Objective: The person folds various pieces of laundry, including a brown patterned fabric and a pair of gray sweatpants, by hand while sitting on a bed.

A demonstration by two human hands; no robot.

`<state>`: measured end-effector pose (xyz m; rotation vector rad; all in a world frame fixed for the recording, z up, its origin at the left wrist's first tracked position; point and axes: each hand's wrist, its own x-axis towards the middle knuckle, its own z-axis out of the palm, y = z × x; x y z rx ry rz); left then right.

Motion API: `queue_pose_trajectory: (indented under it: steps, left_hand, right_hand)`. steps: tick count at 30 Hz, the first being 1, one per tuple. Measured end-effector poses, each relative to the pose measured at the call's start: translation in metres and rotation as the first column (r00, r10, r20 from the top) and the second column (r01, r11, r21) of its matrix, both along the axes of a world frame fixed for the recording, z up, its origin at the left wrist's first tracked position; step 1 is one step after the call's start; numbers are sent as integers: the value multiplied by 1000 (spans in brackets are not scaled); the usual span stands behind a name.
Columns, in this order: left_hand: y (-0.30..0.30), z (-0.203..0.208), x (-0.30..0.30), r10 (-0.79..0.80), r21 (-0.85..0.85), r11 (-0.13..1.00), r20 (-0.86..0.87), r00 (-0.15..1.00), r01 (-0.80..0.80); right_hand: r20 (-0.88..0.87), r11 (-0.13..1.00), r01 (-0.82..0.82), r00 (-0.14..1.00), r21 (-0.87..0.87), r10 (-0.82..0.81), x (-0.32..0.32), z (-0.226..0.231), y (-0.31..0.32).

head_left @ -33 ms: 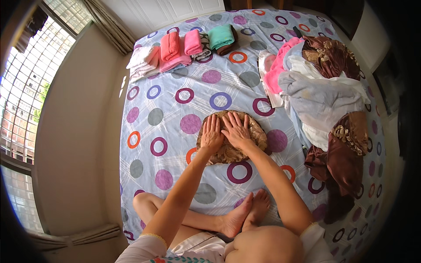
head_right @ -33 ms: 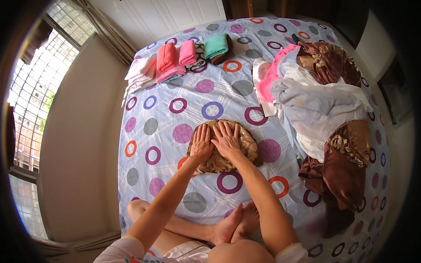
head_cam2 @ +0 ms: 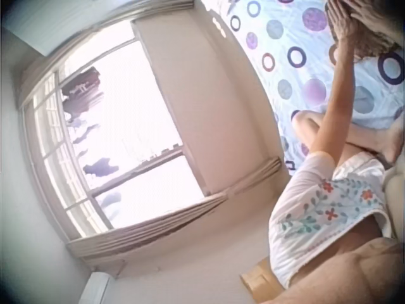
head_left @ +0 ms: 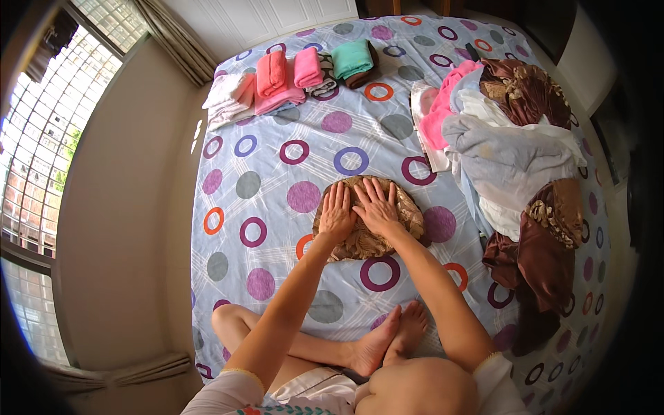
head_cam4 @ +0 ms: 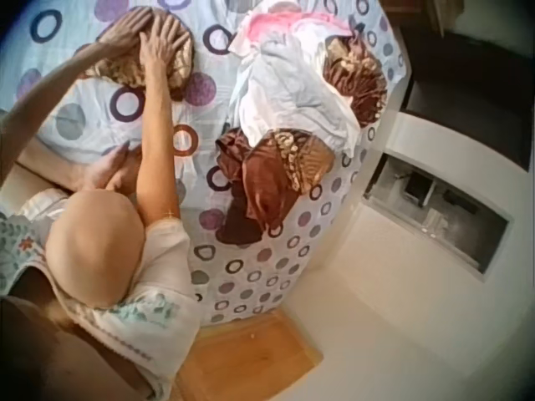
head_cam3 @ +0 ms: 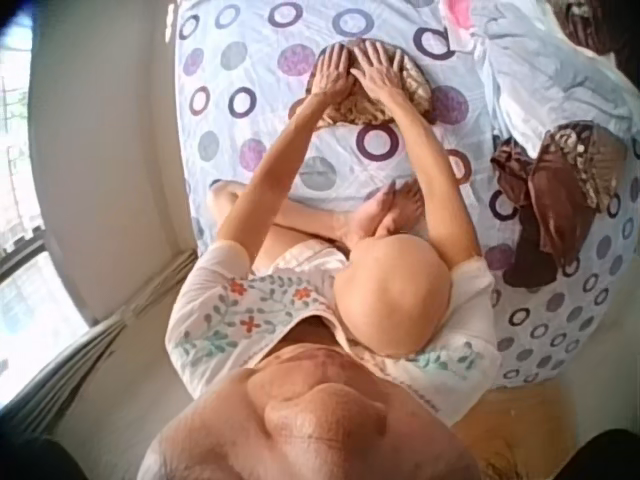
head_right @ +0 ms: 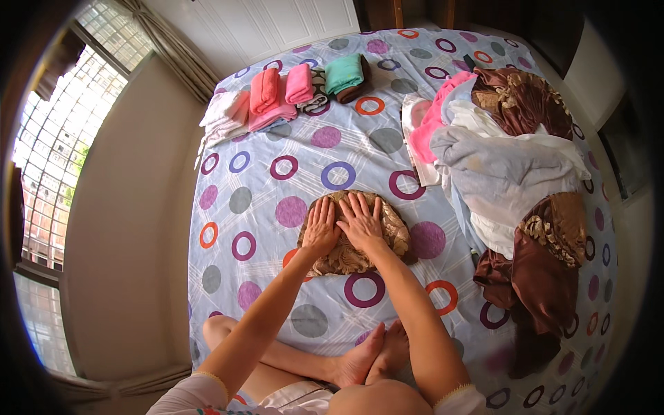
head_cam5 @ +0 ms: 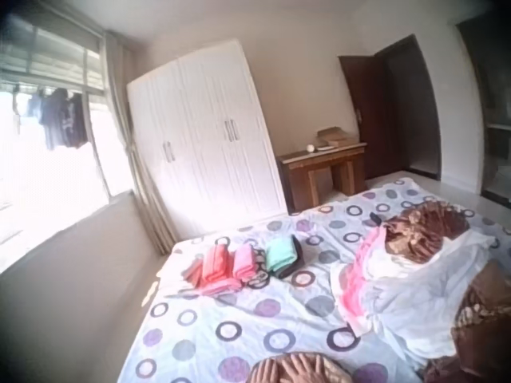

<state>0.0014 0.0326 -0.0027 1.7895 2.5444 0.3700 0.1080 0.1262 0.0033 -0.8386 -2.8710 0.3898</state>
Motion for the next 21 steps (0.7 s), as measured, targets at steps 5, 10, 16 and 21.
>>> queue_pose_trajectory:
  steps: [5,10,16,21]
  left_hand:
    - [5,9,2,71,-50,997,102,992,-66]
    - [9,7,-7,244,-75,970,231,942,-233]
    - [18,17,4,202,-1,978,208,957,-207]
    - [18,18,18,85,-58,995,176,981,-76]
  right_hand:
    - [8,995,97,995,17,-97,5,-8,13]
    - [219,956,286,939,-63,-266,24,4,31]
    - [48,986,56,998,-154,-50,1,47,12]
    - [154,970,-35,985,-242,74,-16,22,23]
